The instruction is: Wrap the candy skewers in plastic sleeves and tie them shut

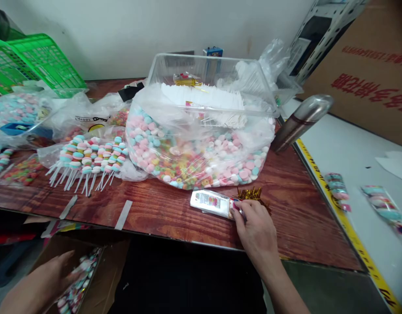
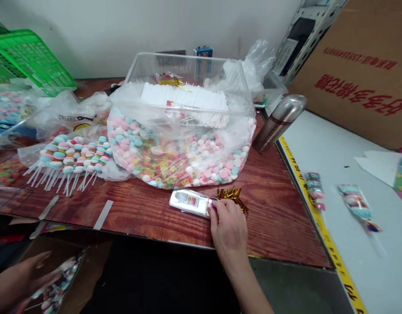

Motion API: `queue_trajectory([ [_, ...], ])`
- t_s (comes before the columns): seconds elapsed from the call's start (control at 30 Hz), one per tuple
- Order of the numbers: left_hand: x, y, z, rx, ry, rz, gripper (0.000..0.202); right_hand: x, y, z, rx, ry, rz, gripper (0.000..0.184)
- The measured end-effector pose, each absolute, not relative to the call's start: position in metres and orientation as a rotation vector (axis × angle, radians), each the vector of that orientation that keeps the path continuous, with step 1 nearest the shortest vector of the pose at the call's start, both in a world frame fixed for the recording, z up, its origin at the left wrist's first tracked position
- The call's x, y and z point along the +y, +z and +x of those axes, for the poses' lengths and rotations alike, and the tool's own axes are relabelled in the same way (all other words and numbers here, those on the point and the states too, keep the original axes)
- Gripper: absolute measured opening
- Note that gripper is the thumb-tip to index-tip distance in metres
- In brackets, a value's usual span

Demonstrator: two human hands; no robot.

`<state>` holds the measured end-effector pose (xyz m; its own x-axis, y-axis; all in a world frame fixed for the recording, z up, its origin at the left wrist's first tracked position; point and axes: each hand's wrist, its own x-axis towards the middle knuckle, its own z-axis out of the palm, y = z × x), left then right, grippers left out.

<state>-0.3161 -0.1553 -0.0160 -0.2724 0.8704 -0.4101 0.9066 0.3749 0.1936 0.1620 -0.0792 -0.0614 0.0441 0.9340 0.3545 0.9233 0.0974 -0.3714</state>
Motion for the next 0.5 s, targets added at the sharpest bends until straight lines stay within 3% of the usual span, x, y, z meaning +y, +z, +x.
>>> queue_trajectory([
  [0.1, -0.126, -0.009, -0.258, 1.93, 0.053, 1.608, 0.035, -0.082, -0.06, 0.154, -1.874, -0.038, -1.835, 0.023],
  [0.2, -0.09, 0.006, -0.18, 1.572, 0.133, 1.897, 0.028, -0.081, -0.053, 0.137, -1.858, -0.142, -1.838, 0.022],
  [0.33, -0.061, 0.016, -0.105, 1.322, 0.25, 2.074, 0.023, -0.064, -0.049, 0.107, -1.899, -0.023, -1.847, 0.015],
  [0.5, -0.056, 0.001, -0.068, 1.124, 0.388, 1.805, 0.018, -0.049, -0.057, 0.1, -1.833, 0.046, -1.884, 0.015],
])
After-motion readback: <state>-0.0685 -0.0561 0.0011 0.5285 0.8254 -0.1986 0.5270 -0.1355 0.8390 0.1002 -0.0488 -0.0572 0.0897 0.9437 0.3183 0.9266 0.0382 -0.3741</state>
